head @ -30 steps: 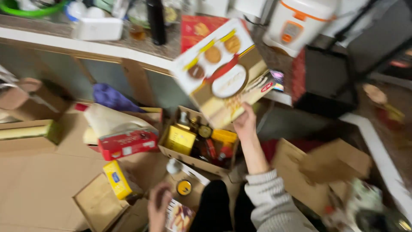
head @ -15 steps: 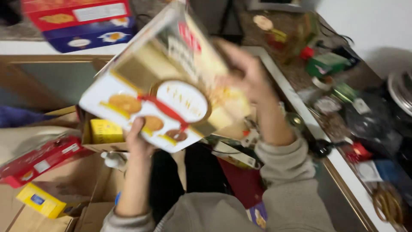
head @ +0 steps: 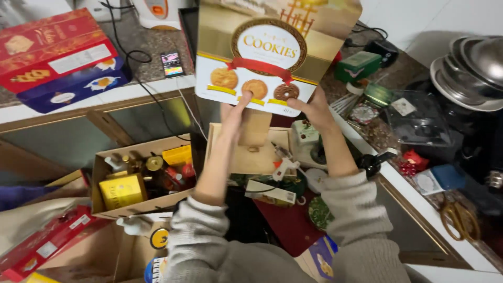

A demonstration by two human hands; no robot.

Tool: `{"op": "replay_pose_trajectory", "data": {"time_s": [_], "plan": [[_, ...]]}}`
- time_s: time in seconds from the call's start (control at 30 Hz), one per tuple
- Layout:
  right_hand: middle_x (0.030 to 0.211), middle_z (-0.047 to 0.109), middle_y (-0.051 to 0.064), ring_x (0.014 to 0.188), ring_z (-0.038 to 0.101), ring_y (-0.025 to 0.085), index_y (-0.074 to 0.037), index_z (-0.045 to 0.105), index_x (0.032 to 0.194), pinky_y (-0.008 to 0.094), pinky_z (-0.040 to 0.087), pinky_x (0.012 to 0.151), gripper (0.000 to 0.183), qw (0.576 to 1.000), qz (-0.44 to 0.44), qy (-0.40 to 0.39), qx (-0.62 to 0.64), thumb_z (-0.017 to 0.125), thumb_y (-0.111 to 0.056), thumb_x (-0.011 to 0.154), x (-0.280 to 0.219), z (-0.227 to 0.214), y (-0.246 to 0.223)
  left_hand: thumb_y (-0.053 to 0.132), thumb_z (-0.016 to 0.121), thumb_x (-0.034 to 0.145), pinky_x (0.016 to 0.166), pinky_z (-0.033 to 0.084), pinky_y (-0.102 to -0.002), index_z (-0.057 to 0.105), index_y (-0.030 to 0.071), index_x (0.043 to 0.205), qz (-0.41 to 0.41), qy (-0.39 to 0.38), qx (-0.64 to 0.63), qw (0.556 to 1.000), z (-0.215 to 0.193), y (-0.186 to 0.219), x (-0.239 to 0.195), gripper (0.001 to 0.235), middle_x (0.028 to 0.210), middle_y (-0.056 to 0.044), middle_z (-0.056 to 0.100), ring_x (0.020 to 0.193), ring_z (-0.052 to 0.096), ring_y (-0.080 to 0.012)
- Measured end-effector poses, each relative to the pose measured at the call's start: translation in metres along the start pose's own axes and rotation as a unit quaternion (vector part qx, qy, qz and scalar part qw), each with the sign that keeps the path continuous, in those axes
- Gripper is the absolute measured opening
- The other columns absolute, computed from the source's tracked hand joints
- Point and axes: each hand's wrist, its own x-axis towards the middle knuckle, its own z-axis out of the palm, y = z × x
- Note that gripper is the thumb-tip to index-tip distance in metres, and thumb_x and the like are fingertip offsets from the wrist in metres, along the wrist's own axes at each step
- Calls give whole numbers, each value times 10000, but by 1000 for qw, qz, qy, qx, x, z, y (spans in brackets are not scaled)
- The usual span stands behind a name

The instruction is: Assembling a cardboard product display stand using a hot glue gun and arranging gift boxes.

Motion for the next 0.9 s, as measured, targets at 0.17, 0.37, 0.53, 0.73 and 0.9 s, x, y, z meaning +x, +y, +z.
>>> {"op": "replay_pose_trajectory", "data": {"time_s": [0.17, 0.37, 0.53, 0.73, 0.9], "plan": [[1249, 678, 65, 1128, 644, 164, -91, 551, 1363, 378, 515, 1027, 845, 1000, 27, 3, 7, 970, 10, 636, 6, -26, 53, 123, 1057, 602, 1233, 316, -448, 374, 4, 1513, 44, -12, 115, 992, -47, -6, 29, 1145, 1441, -216, 528, 1377, 483, -301], [1302, 651, 82, 1178, 611, 200, -92, 530, 1406, 405, 473, 1085, 952, 998, 58, 6, 1, 996, -21, 579, 4, -21, 77, 45, 1028, 602, 1222, 315, -448, 356, 2, 1516, 10, -15, 93, 996, -82, -39, 36, 1135, 1411, -209, 524, 1343, 483, -308], [1252, 661, 65, 1140, 601, 175, -76, 551, 1391, 409, 485, 1058, 930, 998, 56, 1, 3, 966, 51, 569, -4, -32, 70, 15, 1034, 570, 1227, 312, -436, 272, 32, 1552, -9, -52, 97, 994, -81, -34, 28, 1243, 1468, -200, 470, 1383, 448, -275], [1285, 653, 65, 1151, 611, 181, -82, 529, 1402, 406, 494, 1060, 899, 997, 61, 11, 41, 928, 74, 612, -18, -28, 77, 25, 1014, 584, 1183, 359, -414, 260, 100, 1559, 10, -91, 107, 990, -71, -12, 22, 1234, 1368, -183, 518, 1296, 481, -273], [1201, 693, 63, 1041, 669, 168, -90, 581, 1344, 368, 563, 958, 789, 991, 69, 50, 102, 891, 103, 645, -23, -24, 91, 138, 997, 682, 1238, 309, -440, 297, -24, 1538, -72, -88, 139, 984, -87, -50, 34, 1117, 1500, -249, 464, 1430, 415, -312]]}}
